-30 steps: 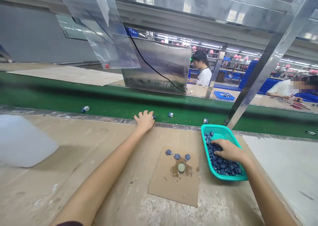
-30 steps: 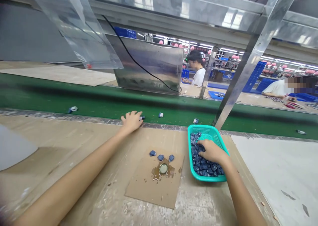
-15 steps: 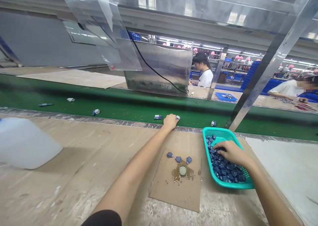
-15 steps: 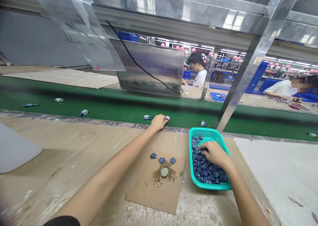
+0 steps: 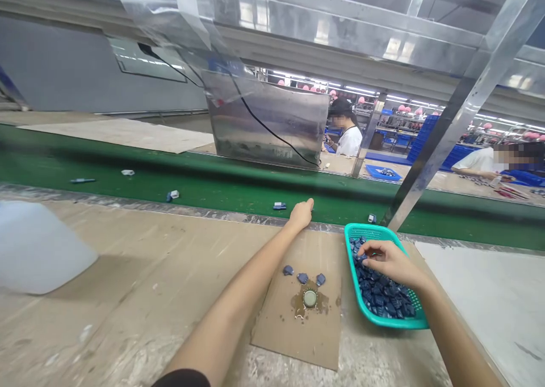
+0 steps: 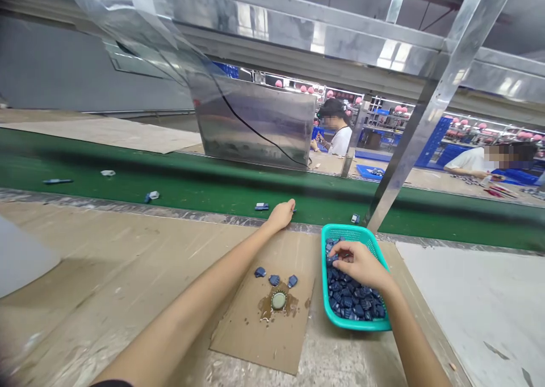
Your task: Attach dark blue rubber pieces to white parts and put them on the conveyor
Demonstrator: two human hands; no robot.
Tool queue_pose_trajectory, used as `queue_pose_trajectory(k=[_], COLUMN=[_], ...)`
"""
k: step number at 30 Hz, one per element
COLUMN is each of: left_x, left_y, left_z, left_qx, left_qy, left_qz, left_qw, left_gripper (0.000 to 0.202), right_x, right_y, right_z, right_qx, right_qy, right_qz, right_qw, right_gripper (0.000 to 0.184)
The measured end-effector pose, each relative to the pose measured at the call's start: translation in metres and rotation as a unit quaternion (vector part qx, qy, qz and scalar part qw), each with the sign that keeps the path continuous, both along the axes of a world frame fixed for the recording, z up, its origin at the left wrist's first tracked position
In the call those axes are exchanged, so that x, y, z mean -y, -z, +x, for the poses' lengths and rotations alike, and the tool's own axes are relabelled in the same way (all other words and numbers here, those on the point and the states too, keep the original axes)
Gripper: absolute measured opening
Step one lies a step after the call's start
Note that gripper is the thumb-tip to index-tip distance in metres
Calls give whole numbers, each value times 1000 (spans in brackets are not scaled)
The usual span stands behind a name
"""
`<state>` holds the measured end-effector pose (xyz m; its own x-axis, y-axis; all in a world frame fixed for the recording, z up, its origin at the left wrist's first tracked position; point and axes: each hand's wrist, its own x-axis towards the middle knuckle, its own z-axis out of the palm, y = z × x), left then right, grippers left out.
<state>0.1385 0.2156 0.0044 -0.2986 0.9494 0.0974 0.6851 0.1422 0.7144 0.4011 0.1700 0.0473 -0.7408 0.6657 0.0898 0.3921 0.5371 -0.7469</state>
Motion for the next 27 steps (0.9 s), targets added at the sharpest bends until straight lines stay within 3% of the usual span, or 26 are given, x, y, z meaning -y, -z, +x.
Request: queue_pose_trajectory(k=[3,6,8,10,14,16,20,27], left_x=[17,46,69,89,109,111,112,115], left_y=[-9,-21,-28,-34,-45,-48,-50,-53], left_z=[-4,-4,-3,-1,2,2,0,-2], left_qx=[126,267,340,419,612,653,671,649], left_qy=[21,71,101,117,116,113,108,95], left_qz=[26,28,26,20,5,14,24,36], left_qw=[991,961,934,900,782,748,733,754], left_gripper=[18,15,9,9,21,25,27,22], right_x=[5,10,13,19,39,51,66,62], right_y=[-2,-3,-4,-5,2,8,20,23], right_z=[-5,-10,-13,-17,-33,-44,-61,-60], right_qx=[-127,-266,-312,-310,-263,-230,-142,-76], right_qy=[3,12,17,18,0,-24,-54,-64], right_qz=[-148,-269,-310,-326,-319,-297,-238,-136], right_qw=[981,926,898,893,911,926,959,986], right_gripper=[17,19,19,22,27,25,26,18])
